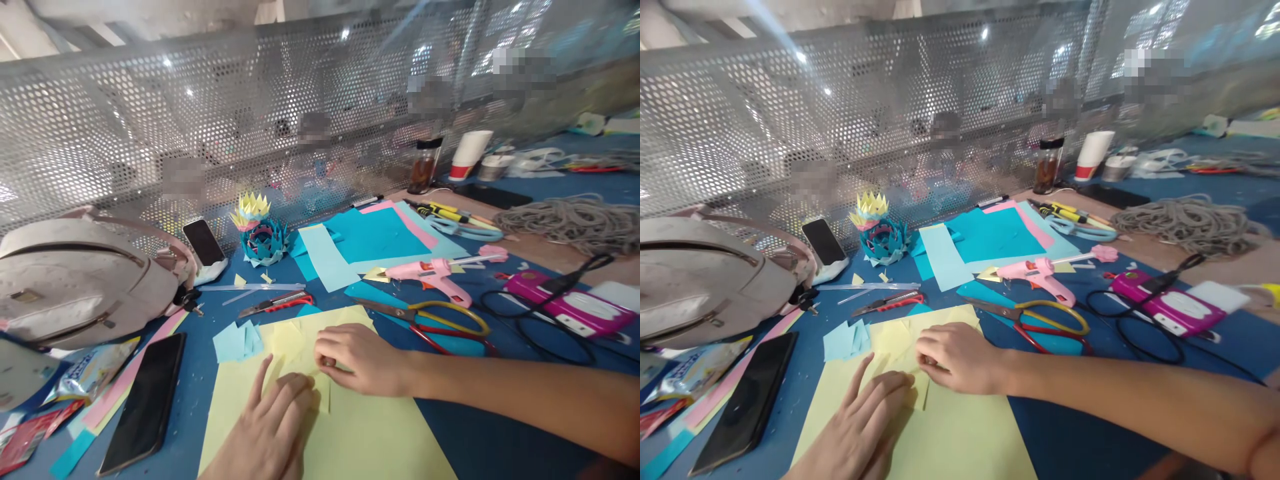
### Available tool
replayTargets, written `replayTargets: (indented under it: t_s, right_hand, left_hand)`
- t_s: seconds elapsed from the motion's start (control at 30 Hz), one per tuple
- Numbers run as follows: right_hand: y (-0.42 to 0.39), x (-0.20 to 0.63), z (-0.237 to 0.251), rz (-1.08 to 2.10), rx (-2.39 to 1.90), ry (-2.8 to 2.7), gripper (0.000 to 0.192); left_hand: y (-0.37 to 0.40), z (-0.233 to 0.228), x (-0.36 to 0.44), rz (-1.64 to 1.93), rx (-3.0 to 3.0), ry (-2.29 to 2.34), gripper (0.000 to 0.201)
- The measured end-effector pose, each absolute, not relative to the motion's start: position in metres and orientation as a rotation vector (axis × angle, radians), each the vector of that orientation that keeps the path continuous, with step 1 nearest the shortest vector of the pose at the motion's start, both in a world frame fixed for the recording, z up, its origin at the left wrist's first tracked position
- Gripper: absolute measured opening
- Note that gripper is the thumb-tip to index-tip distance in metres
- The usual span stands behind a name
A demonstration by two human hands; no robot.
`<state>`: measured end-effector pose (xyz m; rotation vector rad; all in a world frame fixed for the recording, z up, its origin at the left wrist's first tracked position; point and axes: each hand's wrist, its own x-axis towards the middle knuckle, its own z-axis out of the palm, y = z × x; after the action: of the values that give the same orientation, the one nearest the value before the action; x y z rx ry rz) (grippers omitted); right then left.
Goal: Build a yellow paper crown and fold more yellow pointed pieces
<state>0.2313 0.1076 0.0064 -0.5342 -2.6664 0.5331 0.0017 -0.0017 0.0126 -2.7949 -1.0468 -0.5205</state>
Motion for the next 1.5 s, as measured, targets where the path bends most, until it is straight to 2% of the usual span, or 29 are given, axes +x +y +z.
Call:
replayTargets:
  t_s: [0.13, 0.27, 0.37, 0.57, 0.8, 1.07, 1.13, 1.33, 1.43, 1.5]
  right_hand:
    - [0.108, 0.231, 0.006, 0.515, -0.526, -2.658, 0.007]
    - [0.107, 0.232, 0.007, 0.538, -0.507, -2.666, 0.005]
    - [0.106, 0.234, 0.008, 0.489, -0.430, -2.701, 0.014]
    - [0.106, 0.236, 0.010, 0.452, -0.359, -2.730, 0.026]
    - [0.109, 0.237, 0.009, 0.465, -0.238, -2.712, 0.022]
    - [0.112, 0.235, 0.008, 0.571, -0.155, -2.673, 0.021]
    - [0.113, 0.234, 0.009, 0.585, -0.116, -2.654, 0.020]
    - [0.111, 0.233, 0.009, 0.629, -0.201, -2.673, 0.008]
    - [0.111, 0.234, 0.007, 0.647, -0.255, -2.693, 0.021]
    - [0.111, 0.234, 0.006, 0.627, -0.255, -2.724, 0.021]
  left_hand:
    - [-0.004, 0.003, 0.000, -0.502, -2.773, -1.099, 0.058]
    - [-0.004, -0.014, 0.000, -0.638, -2.713, -1.163, 0.046]
    - [-0.006, -0.019, 0.000, -0.688, -2.697, -1.192, 0.037]
    - [-0.009, -0.011, 0.001, -0.597, -2.717, -1.231, 0.043]
    - [-0.006, -0.018, -0.004, -0.555, -2.697, -1.144, 0.042]
    - [-0.002, -0.024, -0.006, -0.708, -2.680, -0.889, 0.026]
    - [-0.003, -0.023, -0.005, -0.784, -2.689, -0.872, 0.028]
    - [-0.004, -0.021, 0.003, -0.894, -2.704, -0.917, 0.028]
    - [-0.003, -0.017, 0.005, -0.891, -2.683, -0.994, 0.030]
    - [-0.003, -0.010, 0.005, -0.774, -2.715, -1.008, 0.034]
